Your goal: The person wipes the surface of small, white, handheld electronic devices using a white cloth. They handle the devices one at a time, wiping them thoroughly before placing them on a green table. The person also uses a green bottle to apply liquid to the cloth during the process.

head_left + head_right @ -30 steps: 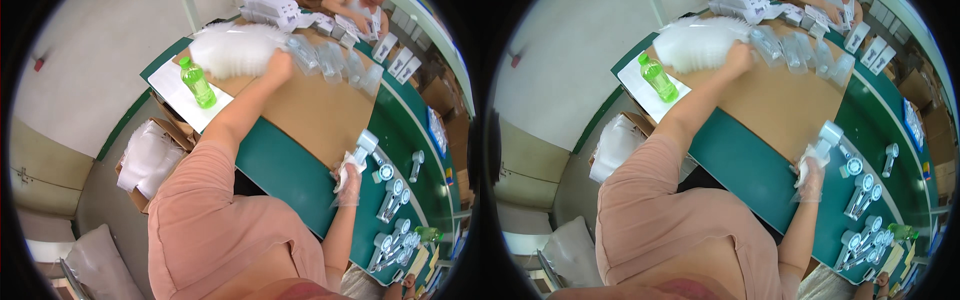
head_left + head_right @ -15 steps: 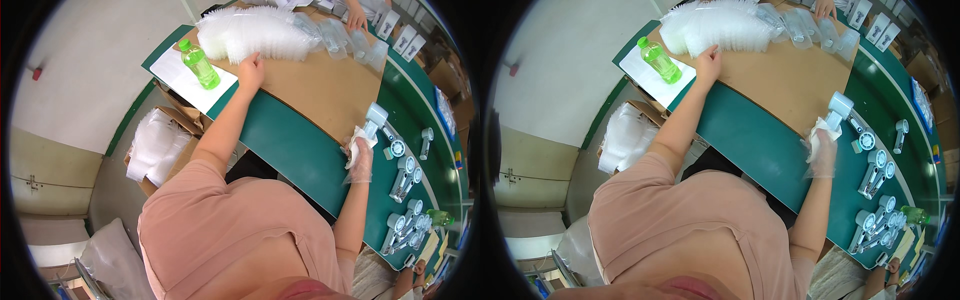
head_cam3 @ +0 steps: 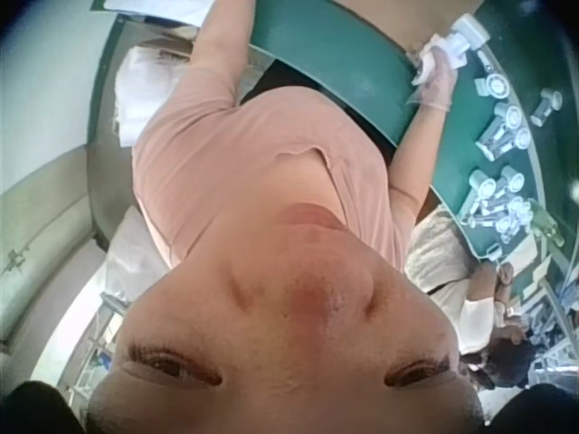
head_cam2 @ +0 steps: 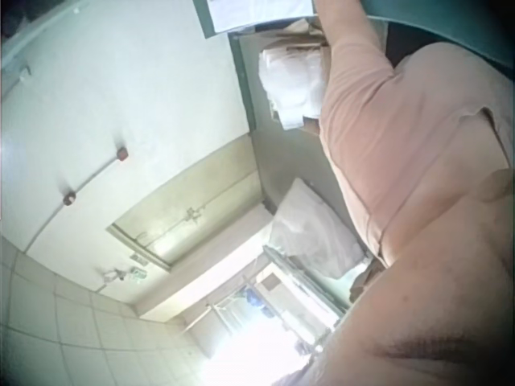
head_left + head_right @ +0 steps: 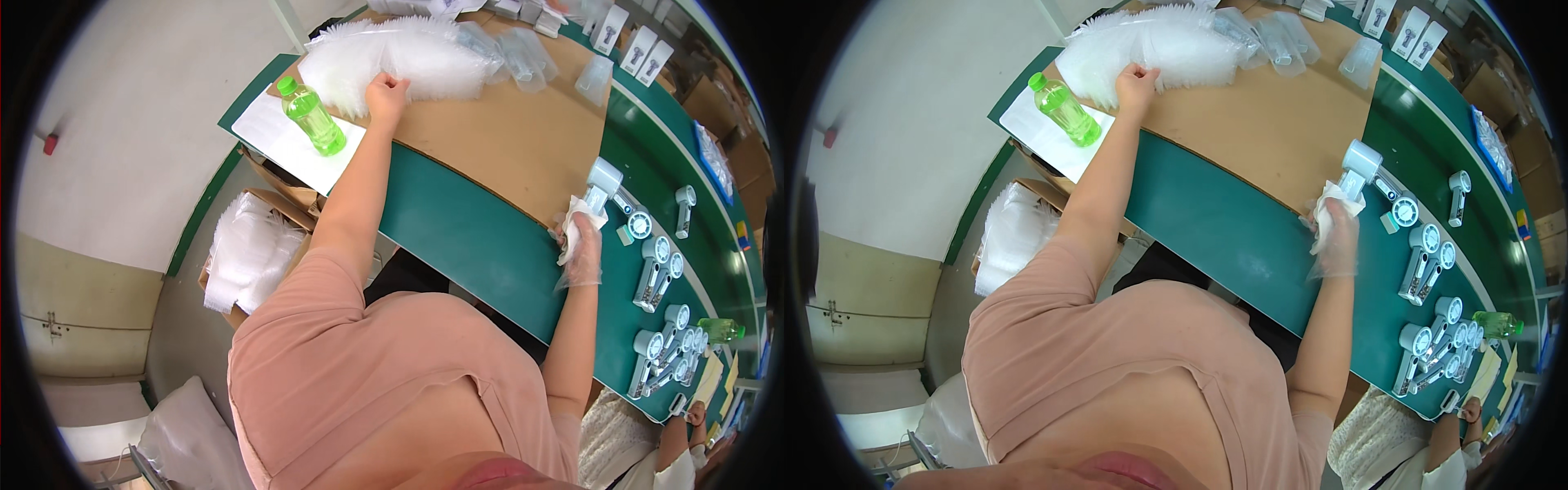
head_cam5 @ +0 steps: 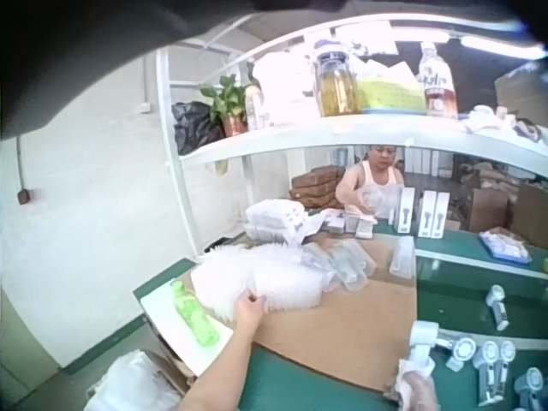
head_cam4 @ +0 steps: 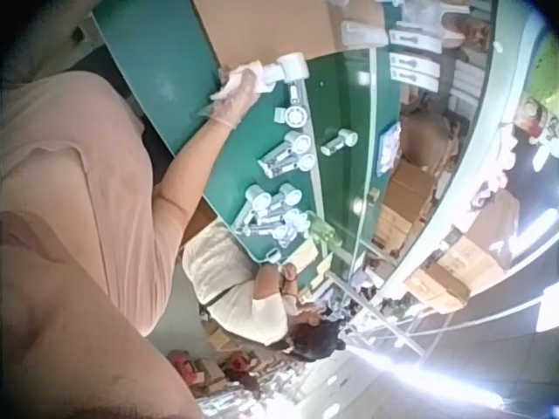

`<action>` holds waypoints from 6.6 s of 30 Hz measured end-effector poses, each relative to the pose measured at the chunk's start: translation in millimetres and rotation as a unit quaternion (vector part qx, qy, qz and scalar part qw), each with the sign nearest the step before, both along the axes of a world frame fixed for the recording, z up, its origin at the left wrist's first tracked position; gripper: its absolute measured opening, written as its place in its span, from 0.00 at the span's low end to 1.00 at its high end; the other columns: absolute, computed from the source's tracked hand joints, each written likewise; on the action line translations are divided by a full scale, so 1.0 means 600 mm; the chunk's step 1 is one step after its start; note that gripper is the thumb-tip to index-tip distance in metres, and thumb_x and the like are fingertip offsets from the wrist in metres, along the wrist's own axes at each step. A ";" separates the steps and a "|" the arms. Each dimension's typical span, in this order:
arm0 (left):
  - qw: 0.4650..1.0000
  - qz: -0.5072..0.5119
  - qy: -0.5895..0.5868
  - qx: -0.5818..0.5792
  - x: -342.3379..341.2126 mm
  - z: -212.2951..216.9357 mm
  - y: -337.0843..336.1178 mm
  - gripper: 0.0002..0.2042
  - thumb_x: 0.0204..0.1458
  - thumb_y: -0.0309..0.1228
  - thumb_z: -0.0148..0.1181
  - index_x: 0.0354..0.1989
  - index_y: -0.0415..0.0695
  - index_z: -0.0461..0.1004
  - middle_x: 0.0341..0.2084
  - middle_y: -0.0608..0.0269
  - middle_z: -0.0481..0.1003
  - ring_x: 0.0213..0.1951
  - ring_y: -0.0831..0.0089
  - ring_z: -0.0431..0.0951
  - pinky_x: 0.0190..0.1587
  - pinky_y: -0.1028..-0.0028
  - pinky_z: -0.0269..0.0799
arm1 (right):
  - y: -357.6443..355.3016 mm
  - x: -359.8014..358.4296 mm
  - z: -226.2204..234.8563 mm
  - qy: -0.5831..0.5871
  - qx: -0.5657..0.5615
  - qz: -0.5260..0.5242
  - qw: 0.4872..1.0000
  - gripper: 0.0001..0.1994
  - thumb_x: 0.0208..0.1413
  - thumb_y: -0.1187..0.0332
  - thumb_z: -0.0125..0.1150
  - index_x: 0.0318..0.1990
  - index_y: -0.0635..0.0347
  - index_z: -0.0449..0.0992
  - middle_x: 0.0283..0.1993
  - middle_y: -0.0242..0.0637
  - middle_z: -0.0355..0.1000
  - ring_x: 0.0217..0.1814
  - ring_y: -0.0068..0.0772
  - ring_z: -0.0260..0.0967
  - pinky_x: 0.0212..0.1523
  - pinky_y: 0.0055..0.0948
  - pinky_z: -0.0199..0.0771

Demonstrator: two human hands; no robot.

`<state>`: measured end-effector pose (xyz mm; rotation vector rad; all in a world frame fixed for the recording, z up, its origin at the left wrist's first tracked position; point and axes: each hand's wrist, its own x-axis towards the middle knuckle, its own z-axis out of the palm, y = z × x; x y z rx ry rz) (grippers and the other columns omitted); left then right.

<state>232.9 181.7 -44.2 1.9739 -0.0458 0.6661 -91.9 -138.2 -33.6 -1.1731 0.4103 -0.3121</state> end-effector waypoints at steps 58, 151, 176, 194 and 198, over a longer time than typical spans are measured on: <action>0.841 -0.446 -0.107 0.287 -0.264 0.013 -0.263 0.09 0.44 0.30 0.66 0.29 0.39 0.73 0.28 0.53 0.74 0.31 0.58 0.74 0.35 0.65 0.69 | -0.017 -0.034 0.013 -0.085 -0.087 -0.043 0.992 0.19 0.49 0.70 0.66 0.49 0.63 0.73 0.44 0.35 0.74 0.44 0.27 0.73 0.45 0.26 0.74; 0.771 -0.579 0.247 0.096 -0.311 0.234 -0.353 0.06 0.57 0.29 0.56 0.30 0.43 0.73 0.19 0.77 0.67 0.19 0.88 0.61 0.21 0.83 0.55 | 0.012 -0.057 0.057 -0.186 -0.133 -0.166 0.959 0.09 0.53 0.76 0.61 0.42 0.65 0.71 0.35 0.34 0.72 0.37 0.21 0.70 0.39 0.24 0.72; 0.753 -0.331 -0.216 0.526 0.037 0.171 -0.429 0.11 0.57 0.32 0.49 0.38 0.39 0.76 0.32 0.40 0.76 0.37 0.46 0.77 0.39 0.54 0.71 | -0.026 -0.017 0.031 -0.238 0.387 -0.172 0.874 0.19 0.62 0.50 0.43 0.48 0.51 0.73 0.37 0.30 0.76 0.35 0.26 0.74 0.26 0.30 0.74; 0.608 -0.498 -0.066 0.614 -0.365 0.110 -0.979 0.32 0.55 0.55 0.50 0.62 0.46 0.64 0.55 0.43 0.69 0.59 0.51 0.68 0.60 0.61 0.64 | -0.033 0.008 -0.012 -0.176 0.377 -0.047 0.908 0.20 0.60 0.46 0.46 0.46 0.48 0.72 0.40 0.28 0.75 0.37 0.25 0.72 0.36 0.29 0.71; 0.569 -0.481 0.000 0.667 -0.299 0.085 -1.014 0.28 0.57 0.51 0.50 0.57 0.41 0.68 0.44 0.49 0.75 0.33 0.62 0.74 0.35 0.66 0.70 | -0.022 -0.030 0.032 -0.181 0.407 0.000 0.895 0.22 0.61 0.45 0.45 0.53 0.49 0.70 0.52 0.27 0.72 0.49 0.23 0.69 0.47 0.26 0.67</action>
